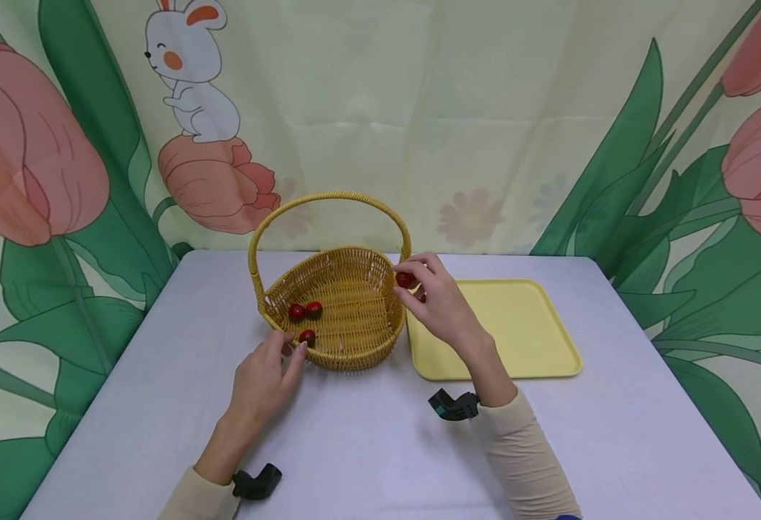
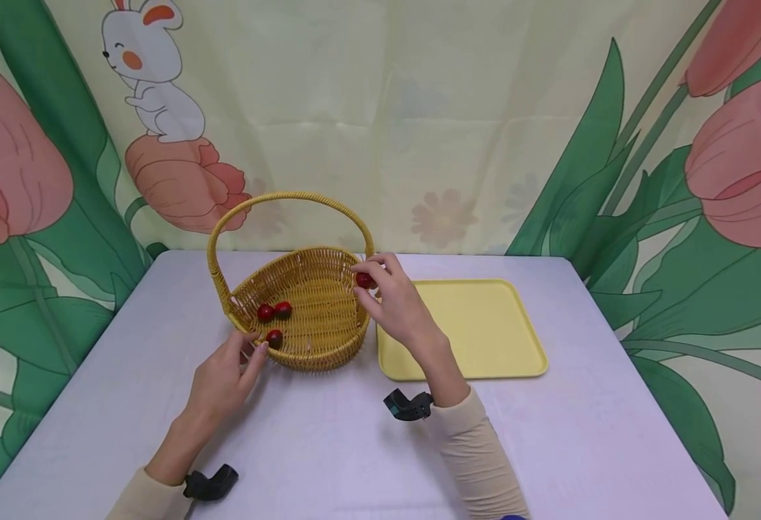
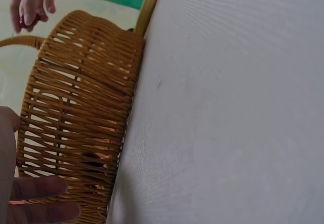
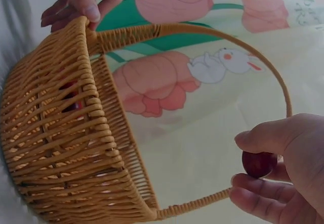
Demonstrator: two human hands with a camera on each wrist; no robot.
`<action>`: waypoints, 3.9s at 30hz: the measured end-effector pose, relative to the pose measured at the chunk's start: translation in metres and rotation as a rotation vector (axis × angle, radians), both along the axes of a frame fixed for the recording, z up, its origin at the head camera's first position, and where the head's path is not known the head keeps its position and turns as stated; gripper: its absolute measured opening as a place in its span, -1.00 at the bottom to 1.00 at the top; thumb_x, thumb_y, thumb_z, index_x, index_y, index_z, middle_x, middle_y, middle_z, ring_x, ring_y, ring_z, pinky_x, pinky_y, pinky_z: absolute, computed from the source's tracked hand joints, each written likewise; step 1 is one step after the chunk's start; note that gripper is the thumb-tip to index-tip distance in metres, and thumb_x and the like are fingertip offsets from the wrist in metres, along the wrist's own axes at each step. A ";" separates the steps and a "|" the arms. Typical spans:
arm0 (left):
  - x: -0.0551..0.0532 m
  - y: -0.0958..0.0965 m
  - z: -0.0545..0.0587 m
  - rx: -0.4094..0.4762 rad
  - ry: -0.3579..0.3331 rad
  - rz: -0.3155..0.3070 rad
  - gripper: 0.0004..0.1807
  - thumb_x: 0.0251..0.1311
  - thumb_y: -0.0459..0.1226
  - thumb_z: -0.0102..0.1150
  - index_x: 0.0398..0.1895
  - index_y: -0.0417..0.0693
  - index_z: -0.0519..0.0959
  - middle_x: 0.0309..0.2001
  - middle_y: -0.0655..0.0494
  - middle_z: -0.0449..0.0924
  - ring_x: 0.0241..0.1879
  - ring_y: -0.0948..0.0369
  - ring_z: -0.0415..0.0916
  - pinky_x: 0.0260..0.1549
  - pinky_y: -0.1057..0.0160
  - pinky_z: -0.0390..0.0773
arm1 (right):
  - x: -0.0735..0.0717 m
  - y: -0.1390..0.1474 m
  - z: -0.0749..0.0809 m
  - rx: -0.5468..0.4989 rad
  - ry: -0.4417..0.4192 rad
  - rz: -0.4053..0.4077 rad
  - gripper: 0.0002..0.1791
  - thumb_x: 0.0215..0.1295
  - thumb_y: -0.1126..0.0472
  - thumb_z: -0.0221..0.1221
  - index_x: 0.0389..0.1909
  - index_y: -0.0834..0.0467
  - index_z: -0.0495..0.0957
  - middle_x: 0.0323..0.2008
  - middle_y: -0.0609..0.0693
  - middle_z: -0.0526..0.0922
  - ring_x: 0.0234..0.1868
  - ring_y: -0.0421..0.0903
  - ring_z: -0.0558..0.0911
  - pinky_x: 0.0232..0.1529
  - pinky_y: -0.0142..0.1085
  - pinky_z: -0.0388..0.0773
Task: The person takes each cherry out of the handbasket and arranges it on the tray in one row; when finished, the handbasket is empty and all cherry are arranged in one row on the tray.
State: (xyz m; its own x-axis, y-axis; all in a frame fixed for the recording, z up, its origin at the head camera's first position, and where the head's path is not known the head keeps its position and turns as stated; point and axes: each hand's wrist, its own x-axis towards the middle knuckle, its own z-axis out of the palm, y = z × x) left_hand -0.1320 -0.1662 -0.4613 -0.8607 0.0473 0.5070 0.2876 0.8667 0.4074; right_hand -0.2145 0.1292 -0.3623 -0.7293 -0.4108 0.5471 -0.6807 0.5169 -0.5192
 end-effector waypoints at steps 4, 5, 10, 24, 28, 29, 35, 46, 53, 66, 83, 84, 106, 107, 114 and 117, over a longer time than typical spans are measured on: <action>0.001 0.000 0.001 0.005 -0.008 0.001 -0.68 0.37 -0.08 0.14 -0.07 -0.16 0.53 -0.39 -0.02 0.62 -0.56 0.28 0.32 -0.58 0.31 0.35 | -0.002 0.001 -0.002 -0.002 -0.007 -0.007 -0.69 0.33 0.32 0.26 0.07 0.27 0.58 0.05 0.10 0.47 -0.17 -0.07 0.60 -0.30 -0.16 0.64; 0.001 0.001 0.001 0.005 -0.010 0.002 -0.68 0.38 -0.08 0.14 -0.06 -0.16 0.53 -0.39 -0.02 0.61 -0.56 0.28 0.32 -0.58 0.31 0.35 | -0.003 0.002 -0.003 0.000 -0.006 -0.010 -0.69 0.33 0.32 0.26 0.07 0.27 0.58 0.04 0.10 0.47 -0.18 -0.07 0.60 -0.30 -0.16 0.64; 0.001 0.001 0.002 0.008 -0.022 0.007 -0.67 0.39 -0.07 0.13 -0.04 -0.16 0.53 -0.39 -0.01 0.61 -0.56 0.28 0.31 -0.58 0.31 0.35 | -0.003 0.003 -0.003 0.008 0.000 -0.019 -0.69 0.33 0.31 0.26 0.07 0.27 0.58 0.02 0.09 0.48 -0.18 -0.08 0.61 -0.30 -0.27 0.62; 0.002 0.001 0.002 0.011 -0.030 0.006 -0.66 0.40 -0.07 0.11 -0.03 -0.17 0.53 -0.39 0.00 0.61 -0.55 0.28 0.33 -0.57 0.31 0.35 | -0.004 0.004 -0.006 0.023 -0.043 -0.033 -0.70 0.35 0.31 0.23 0.08 0.24 0.58 0.02 0.09 0.47 -0.17 -0.08 0.61 -0.24 -0.14 0.67; 0.002 0.002 0.002 0.012 -0.031 0.003 -0.67 0.40 -0.07 0.11 -0.03 -0.16 0.52 -0.40 0.03 0.59 -0.56 0.29 0.31 -0.58 0.32 0.34 | -0.003 0.004 -0.006 0.023 -0.035 -0.039 -0.71 0.35 0.32 0.24 0.07 0.26 0.58 0.01 0.10 0.47 -0.18 -0.08 0.60 -0.24 -0.13 0.67; 0.002 0.002 0.001 0.012 -0.031 0.003 -0.67 0.40 -0.08 0.12 -0.03 -0.16 0.52 -0.40 0.04 0.59 -0.56 0.30 0.31 -0.58 0.32 0.34 | -0.003 0.004 -0.006 0.021 -0.033 -0.040 -0.71 0.34 0.32 0.24 0.06 0.26 0.59 0.01 0.10 0.47 -0.18 -0.08 0.60 -0.23 -0.12 0.67; 0.003 0.002 0.001 0.012 -0.033 0.002 -0.67 0.39 -0.08 0.13 -0.03 -0.16 0.52 -0.40 0.04 0.58 -0.56 0.29 0.31 -0.58 0.31 0.35 | -0.004 0.008 -0.006 0.007 -0.025 -0.065 -0.73 0.33 0.35 0.23 0.03 0.27 0.59 0.02 0.12 0.48 -0.17 -0.08 0.60 -0.24 -0.15 0.66; 0.001 0.000 0.002 0.005 -0.048 0.005 -0.66 0.41 -0.07 0.10 -0.01 -0.16 0.52 -0.40 0.04 0.59 -0.56 0.29 0.31 -0.57 0.32 0.34 | -0.016 0.031 -0.005 -0.059 -0.040 -0.162 -0.66 0.30 0.38 0.24 0.10 0.26 0.56 0.03 0.19 0.47 -0.15 0.02 0.61 -0.20 -0.09 0.66; 0.001 0.001 0.002 0.001 -0.031 0.000 -0.66 0.40 -0.08 0.11 0.00 -0.16 0.52 -0.40 0.04 0.59 -0.56 0.28 0.32 -0.57 0.31 0.35 | -0.031 0.046 -0.019 -0.061 -0.144 -0.267 -0.55 0.32 0.33 0.24 0.21 0.23 0.44 0.03 0.21 0.48 -0.14 0.07 0.58 -0.16 -0.08 0.62; 0.001 0.000 0.001 0.007 -0.014 -0.010 -0.67 0.39 -0.10 0.12 -0.01 -0.17 0.52 -0.40 0.04 0.58 -0.56 0.29 0.32 -0.58 0.31 0.35 | -0.054 0.068 -0.051 -0.031 -0.299 -0.410 -0.61 0.32 0.28 0.27 0.10 0.29 0.44 0.01 0.23 0.49 -0.11 0.12 0.60 -0.17 -0.17 0.55; 0.001 0.000 0.000 0.013 -0.016 -0.005 -0.67 0.40 -0.10 0.12 0.00 -0.17 0.53 -0.40 0.04 0.59 -0.56 0.28 0.33 -0.58 0.30 0.35 | -0.067 0.081 -0.088 0.035 -0.495 -0.491 -0.57 0.35 0.27 0.23 0.16 0.34 0.42 0.11 0.30 0.44 0.09 0.18 0.47 0.14 0.02 0.50; 0.000 0.000 0.000 0.013 -0.017 -0.005 -0.67 0.40 -0.10 0.11 0.01 -0.16 0.53 -0.40 0.04 0.59 -0.56 0.28 0.34 -0.58 0.30 0.36 | -0.068 0.081 -0.089 0.040 -0.502 -0.491 -0.57 0.35 0.27 0.23 0.17 0.34 0.42 0.12 0.30 0.44 0.10 0.18 0.47 0.15 0.02 0.49; 0.000 0.001 0.000 0.014 -0.033 -0.004 -0.66 0.41 -0.09 0.10 0.02 -0.17 0.53 -0.39 0.03 0.60 -0.54 0.27 0.36 -0.56 0.29 0.38 | -0.071 0.083 -0.098 0.121 -0.539 -0.483 -0.49 0.36 0.22 0.21 0.27 0.31 0.39 0.18 0.31 0.45 0.18 0.21 0.48 0.21 0.05 0.47; 0.000 0.001 0.000 0.014 -0.033 -0.004 -0.66 0.41 -0.09 0.10 0.02 -0.17 0.53 -0.39 0.03 0.60 -0.54 0.27 0.36 -0.56 0.29 0.37 | -0.070 0.084 -0.097 0.122 -0.541 -0.485 -0.48 0.36 0.21 0.22 0.28 0.31 0.39 0.18 0.31 0.45 0.17 0.21 0.48 0.21 0.05 0.47; 0.000 0.001 0.000 0.012 -0.034 -0.003 -0.66 0.41 -0.08 0.09 0.01 -0.16 0.53 -0.40 0.04 0.58 -0.55 0.27 0.33 -0.57 0.30 0.35 | -0.066 0.086 -0.079 0.071 -0.505 -0.493 -0.47 0.38 0.17 0.22 0.29 0.29 0.39 0.18 0.31 0.41 0.01 0.17 0.47 0.08 0.02 0.48; 0.000 0.001 0.000 0.014 -0.034 -0.003 -0.66 0.41 -0.09 0.09 0.01 -0.16 0.52 -0.39 0.02 0.59 -0.55 0.26 0.33 -0.56 0.29 0.35 | -0.064 0.085 -0.072 0.050 -0.471 -0.496 -0.48 0.38 0.15 0.19 0.29 0.28 0.40 0.19 0.28 0.41 -0.07 0.14 0.50 0.00 -0.02 0.50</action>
